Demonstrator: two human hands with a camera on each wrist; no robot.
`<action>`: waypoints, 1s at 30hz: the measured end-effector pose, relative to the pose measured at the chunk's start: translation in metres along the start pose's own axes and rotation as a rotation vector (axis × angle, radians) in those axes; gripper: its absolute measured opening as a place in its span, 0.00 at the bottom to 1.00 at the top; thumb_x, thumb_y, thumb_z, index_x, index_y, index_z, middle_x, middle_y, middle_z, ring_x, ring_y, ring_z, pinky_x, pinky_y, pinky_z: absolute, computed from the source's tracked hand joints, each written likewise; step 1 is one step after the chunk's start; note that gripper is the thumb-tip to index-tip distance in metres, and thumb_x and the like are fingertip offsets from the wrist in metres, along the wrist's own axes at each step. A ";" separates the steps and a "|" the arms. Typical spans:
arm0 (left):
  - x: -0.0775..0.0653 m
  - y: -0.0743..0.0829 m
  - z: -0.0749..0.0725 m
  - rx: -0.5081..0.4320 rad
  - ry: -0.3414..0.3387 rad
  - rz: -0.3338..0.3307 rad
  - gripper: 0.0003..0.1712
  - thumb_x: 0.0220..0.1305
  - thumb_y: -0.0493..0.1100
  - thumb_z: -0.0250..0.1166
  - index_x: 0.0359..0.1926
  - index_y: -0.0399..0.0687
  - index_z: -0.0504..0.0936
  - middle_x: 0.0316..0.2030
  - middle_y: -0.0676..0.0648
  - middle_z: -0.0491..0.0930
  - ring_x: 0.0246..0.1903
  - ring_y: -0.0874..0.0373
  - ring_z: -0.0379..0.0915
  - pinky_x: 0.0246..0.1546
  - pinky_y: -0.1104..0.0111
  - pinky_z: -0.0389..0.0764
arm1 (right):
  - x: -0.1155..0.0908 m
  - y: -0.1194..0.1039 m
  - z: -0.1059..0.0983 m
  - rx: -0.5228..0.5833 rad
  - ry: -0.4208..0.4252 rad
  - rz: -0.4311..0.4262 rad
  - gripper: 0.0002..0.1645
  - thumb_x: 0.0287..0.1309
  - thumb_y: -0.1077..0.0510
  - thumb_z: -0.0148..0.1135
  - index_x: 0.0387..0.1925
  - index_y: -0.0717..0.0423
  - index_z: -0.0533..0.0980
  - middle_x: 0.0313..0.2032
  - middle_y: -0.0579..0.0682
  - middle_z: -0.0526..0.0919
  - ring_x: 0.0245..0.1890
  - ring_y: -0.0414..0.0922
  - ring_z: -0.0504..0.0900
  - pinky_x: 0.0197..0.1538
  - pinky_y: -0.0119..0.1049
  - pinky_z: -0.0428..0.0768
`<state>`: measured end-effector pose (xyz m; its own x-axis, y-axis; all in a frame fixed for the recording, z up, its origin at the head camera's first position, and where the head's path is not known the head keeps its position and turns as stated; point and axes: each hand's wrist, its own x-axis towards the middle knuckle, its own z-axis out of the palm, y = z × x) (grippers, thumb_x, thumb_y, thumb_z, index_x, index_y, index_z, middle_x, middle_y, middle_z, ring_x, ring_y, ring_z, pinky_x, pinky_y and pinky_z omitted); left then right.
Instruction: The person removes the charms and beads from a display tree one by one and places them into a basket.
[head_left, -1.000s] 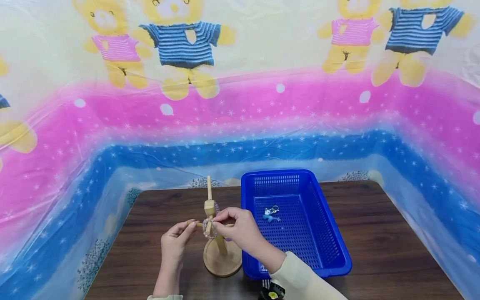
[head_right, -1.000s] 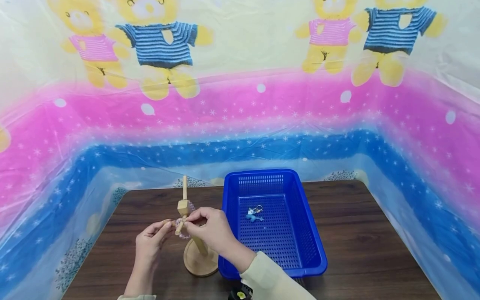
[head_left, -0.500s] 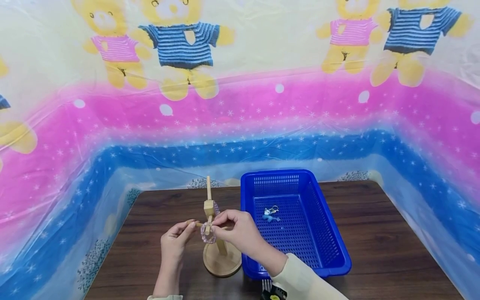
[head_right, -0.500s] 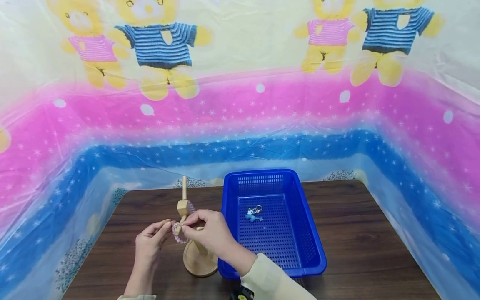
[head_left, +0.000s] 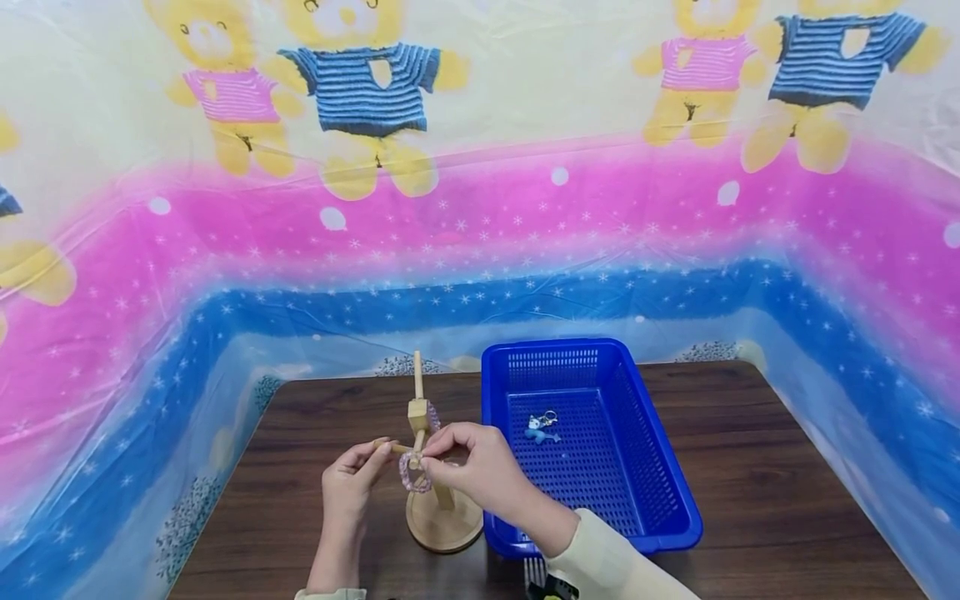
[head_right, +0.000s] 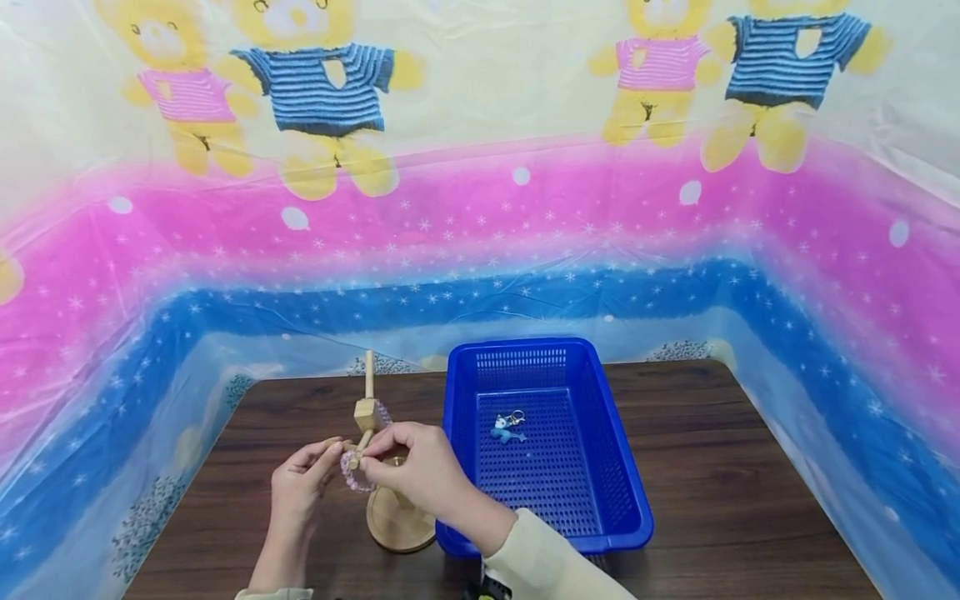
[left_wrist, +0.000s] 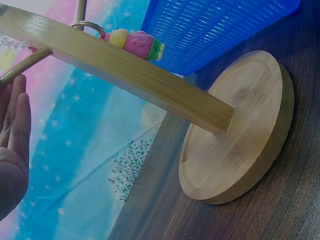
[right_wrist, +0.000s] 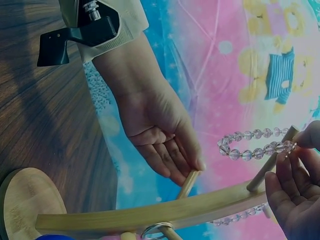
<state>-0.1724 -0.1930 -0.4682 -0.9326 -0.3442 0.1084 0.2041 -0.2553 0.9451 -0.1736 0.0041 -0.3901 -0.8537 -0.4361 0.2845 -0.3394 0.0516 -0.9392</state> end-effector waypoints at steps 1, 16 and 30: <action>0.000 0.000 0.000 0.001 -0.001 0.001 0.20 0.66 0.25 0.64 0.29 0.55 0.90 0.29 0.61 0.89 0.29 0.68 0.87 0.38 0.78 0.89 | 0.000 0.000 0.000 0.000 0.000 0.002 0.04 0.58 0.70 0.67 0.34 0.71 0.84 0.41 0.67 0.88 0.36 0.25 0.82 0.43 0.21 0.87; 0.000 0.000 -0.001 -0.008 -0.034 0.024 0.18 0.67 0.26 0.64 0.31 0.54 0.90 0.30 0.60 0.90 0.29 0.69 0.87 0.40 0.76 0.90 | -0.002 -0.003 -0.001 -0.001 -0.030 -0.046 0.04 0.56 0.69 0.69 0.33 0.69 0.84 0.39 0.66 0.88 0.37 0.26 0.82 0.43 0.20 0.86; 0.002 -0.001 -0.002 -0.010 -0.037 0.026 0.19 0.66 0.25 0.64 0.31 0.54 0.90 0.30 0.60 0.90 0.30 0.69 0.87 0.39 0.76 0.90 | -0.003 -0.011 -0.018 -0.033 -0.119 -0.006 0.05 0.59 0.67 0.69 0.35 0.67 0.84 0.41 0.66 0.88 0.35 0.25 0.82 0.42 0.20 0.86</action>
<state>-0.1739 -0.1951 -0.4691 -0.9373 -0.3172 0.1444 0.2312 -0.2556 0.9387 -0.1741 0.0211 -0.3777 -0.7995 -0.5398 0.2636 -0.3589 0.0774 -0.9302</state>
